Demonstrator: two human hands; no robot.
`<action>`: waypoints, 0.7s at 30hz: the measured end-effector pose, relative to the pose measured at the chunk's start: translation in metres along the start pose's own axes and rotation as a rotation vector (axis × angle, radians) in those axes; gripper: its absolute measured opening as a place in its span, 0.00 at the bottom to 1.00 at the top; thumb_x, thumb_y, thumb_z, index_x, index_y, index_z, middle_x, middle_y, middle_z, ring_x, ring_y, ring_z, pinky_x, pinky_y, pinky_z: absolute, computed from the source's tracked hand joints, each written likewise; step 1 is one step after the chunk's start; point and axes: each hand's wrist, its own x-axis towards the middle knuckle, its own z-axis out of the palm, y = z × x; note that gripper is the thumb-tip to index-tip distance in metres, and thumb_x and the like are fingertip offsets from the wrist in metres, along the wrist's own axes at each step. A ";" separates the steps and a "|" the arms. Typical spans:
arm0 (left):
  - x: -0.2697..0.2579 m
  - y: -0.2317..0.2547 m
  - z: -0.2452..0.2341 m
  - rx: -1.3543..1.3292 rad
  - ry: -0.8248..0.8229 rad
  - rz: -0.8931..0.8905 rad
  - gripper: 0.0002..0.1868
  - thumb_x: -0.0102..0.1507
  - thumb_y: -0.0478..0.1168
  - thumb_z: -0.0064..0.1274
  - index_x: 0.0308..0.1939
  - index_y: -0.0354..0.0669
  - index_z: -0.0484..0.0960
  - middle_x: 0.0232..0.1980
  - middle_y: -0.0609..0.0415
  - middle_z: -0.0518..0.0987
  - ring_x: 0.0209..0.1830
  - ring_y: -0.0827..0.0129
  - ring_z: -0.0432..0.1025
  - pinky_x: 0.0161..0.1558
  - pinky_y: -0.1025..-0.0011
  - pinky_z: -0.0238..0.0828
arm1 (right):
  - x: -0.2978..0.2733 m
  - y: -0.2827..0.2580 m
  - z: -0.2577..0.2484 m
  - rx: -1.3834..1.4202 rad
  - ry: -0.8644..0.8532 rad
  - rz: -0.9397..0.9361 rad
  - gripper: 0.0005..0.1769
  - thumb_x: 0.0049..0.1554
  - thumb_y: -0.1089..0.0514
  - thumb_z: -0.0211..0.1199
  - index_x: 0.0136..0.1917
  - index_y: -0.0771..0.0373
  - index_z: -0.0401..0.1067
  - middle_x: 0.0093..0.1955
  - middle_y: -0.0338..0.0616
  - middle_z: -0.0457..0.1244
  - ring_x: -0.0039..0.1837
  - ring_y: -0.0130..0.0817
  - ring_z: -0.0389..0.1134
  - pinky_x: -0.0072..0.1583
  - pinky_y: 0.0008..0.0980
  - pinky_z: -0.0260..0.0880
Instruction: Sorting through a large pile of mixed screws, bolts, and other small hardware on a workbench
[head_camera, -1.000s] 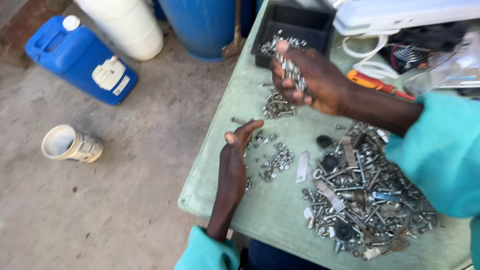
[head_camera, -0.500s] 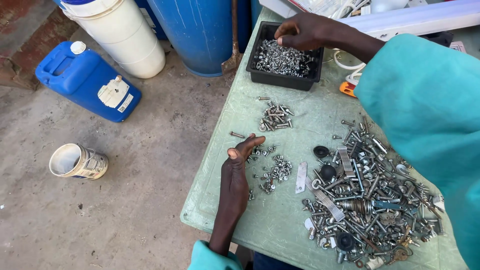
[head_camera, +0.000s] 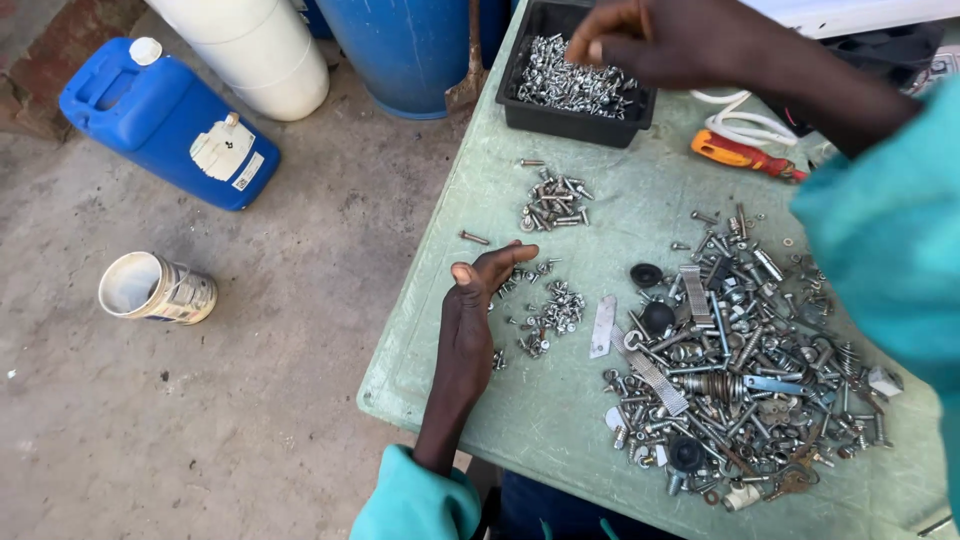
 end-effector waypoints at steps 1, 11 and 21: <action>0.000 -0.003 -0.001 -0.003 -0.002 0.000 0.48 0.67 0.73 0.14 0.59 0.41 0.80 0.65 0.47 0.79 0.75 0.54 0.68 0.75 0.57 0.62 | -0.012 -0.016 0.006 -0.002 0.000 0.003 0.17 0.70 0.57 0.48 0.65 0.59 0.73 0.64 0.41 0.68 0.65 0.33 0.66 0.63 0.34 0.61; -0.010 -0.013 -0.002 -0.117 0.154 0.159 0.42 0.74 0.64 0.15 0.59 0.35 0.77 0.65 0.39 0.74 0.71 0.51 0.65 0.73 0.52 0.59 | -0.080 -0.053 0.135 -0.132 -0.250 -0.159 0.14 0.55 0.65 0.59 0.56 0.63 0.73 0.51 0.54 0.65 0.52 0.58 0.70 0.49 0.51 0.73; -0.008 -0.014 -0.001 -0.094 0.363 0.149 0.38 0.76 0.60 0.19 0.54 0.36 0.80 0.60 0.41 0.76 0.69 0.56 0.66 0.71 0.58 0.62 | -0.084 -0.070 0.129 -0.105 -0.231 -0.352 0.32 0.43 0.75 0.54 0.63 0.76 0.67 0.58 0.65 0.61 0.59 0.62 0.65 0.59 0.56 0.68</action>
